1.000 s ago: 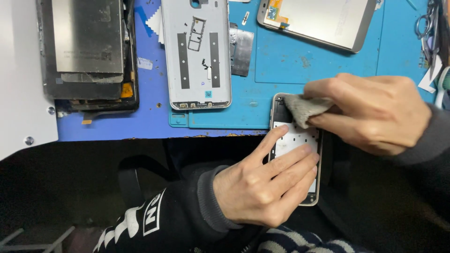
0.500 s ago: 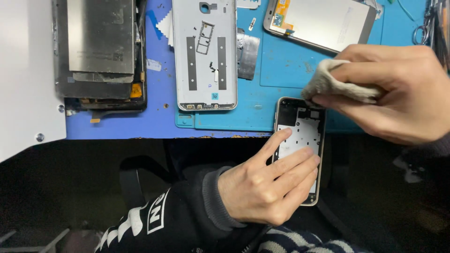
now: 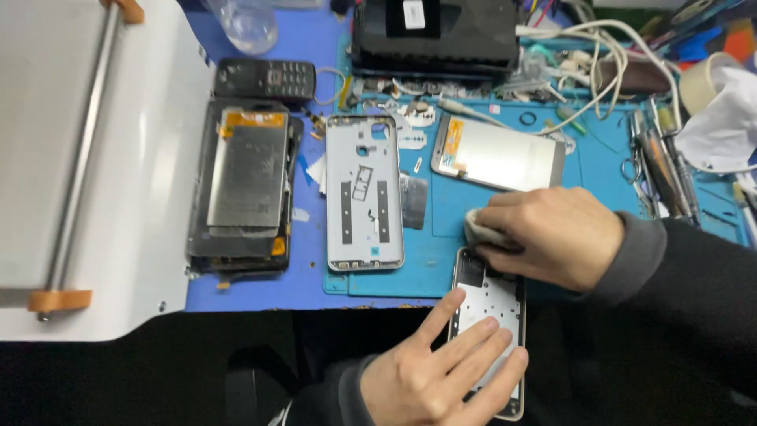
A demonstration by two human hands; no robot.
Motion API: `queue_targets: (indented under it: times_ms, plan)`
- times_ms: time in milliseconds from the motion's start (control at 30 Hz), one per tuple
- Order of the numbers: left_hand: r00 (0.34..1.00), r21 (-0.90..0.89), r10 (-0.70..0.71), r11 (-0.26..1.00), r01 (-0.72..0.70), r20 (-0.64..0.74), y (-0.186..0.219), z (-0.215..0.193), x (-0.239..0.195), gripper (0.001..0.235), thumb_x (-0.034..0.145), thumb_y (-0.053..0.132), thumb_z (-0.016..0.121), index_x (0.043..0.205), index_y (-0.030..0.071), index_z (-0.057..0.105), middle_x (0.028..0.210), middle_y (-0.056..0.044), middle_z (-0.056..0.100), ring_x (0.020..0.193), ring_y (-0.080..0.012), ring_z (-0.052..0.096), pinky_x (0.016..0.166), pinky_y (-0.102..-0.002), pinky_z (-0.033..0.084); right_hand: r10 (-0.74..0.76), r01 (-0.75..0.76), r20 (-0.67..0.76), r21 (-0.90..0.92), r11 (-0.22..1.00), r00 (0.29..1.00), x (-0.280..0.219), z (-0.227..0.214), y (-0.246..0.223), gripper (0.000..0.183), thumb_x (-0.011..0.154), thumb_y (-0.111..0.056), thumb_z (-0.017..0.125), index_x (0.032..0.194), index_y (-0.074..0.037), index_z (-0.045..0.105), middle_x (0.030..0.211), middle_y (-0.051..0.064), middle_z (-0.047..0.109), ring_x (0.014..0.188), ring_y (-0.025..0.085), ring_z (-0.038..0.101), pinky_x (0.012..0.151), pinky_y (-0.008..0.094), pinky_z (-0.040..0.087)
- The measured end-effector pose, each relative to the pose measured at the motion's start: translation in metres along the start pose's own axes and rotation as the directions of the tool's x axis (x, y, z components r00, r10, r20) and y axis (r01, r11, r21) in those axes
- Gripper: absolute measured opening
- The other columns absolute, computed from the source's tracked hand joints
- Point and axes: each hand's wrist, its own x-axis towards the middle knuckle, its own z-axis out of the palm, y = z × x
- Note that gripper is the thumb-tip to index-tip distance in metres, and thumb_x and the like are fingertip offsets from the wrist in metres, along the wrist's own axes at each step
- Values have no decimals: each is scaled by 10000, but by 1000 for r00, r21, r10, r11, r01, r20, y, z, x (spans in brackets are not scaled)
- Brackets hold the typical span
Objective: The recorder is cleaning and assembling internal components of a smartphone frame on a repair workbench.
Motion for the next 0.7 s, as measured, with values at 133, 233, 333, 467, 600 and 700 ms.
queue_targets:
  times_ms: [133, 233, 333, 467, 600, 700]
  plan:
    - [994, 245, -78, 965, 95, -76, 17, 4, 11, 293, 1046, 214, 600, 1286, 78, 696, 1103, -198, 733, 1078, -360, 739, 1062, -619, 518, 161, -153, 121, -71, 986, 980, 1, -5, -12, 267, 813, -376, 750, 952, -158, 686, 880, 73, 713, 780, 364, 684, 606, 504, 554]
    - [984, 340, -148, 924, 173, -99, 29, 17, 11, 305, 1046, 202, 585, 1305, 91, 702, 1111, -218, 742, 1073, -395, 749, 1016, -577, 556, 190, -179, 153, -82, 980, 970, -1, -5, -11, 261, 821, -377, 743, 951, -162, 674, 878, 69, 720, 788, 359, 691, 612, 500, 561]
    - [983, 400, -162, 898, 182, -83, 33, 29, 7, 263, 1072, 123, 578, 1280, 32, 710, 1168, -247, 746, 1140, -413, 742, 1030, -552, 579, 209, -196, 153, -90, 976, 966, -6, -5, -9, 267, 818, -382, 750, 957, -165, 681, 853, 82, 726, 782, 362, 699, 621, 495, 567]
    - [991, 448, -2, 892, 62, -135, 23, 17, 6, 167, 1108, 50, 617, 1182, -53, 724, 1146, -250, 745, 1163, -380, 743, 1038, -521, 608, 329, -313, 174, -117, 943, 928, -18, -8, -8, 268, 835, -416, 747, 984, -197, 711, 785, 110, 737, 779, 364, 714, 671, 483, 582]
    - [983, 284, 183, 943, -173, -7, -3, -6, 19, 269, 1037, 115, 586, 1163, -78, 726, 1148, -252, 752, 1157, -347, 757, 1112, -503, 584, 418, -397, 196, -136, 907, 887, -41, -12, 3, 274, 835, -439, 743, 992, -215, 727, 798, 111, 748, 798, 358, 723, 697, 481, 592]
    - [929, 302, 367, 882, -361, 40, -25, -1, 23, 272, 1074, 122, 601, 1225, -62, 733, 1212, -227, 757, 1190, -308, 754, 1208, -444, 527, 505, -468, 197, -206, 860, 841, -56, -14, 12, 284, 839, -451, 726, 1018, -231, 730, 835, 99, 754, 827, 347, 732, 722, 475, 606]
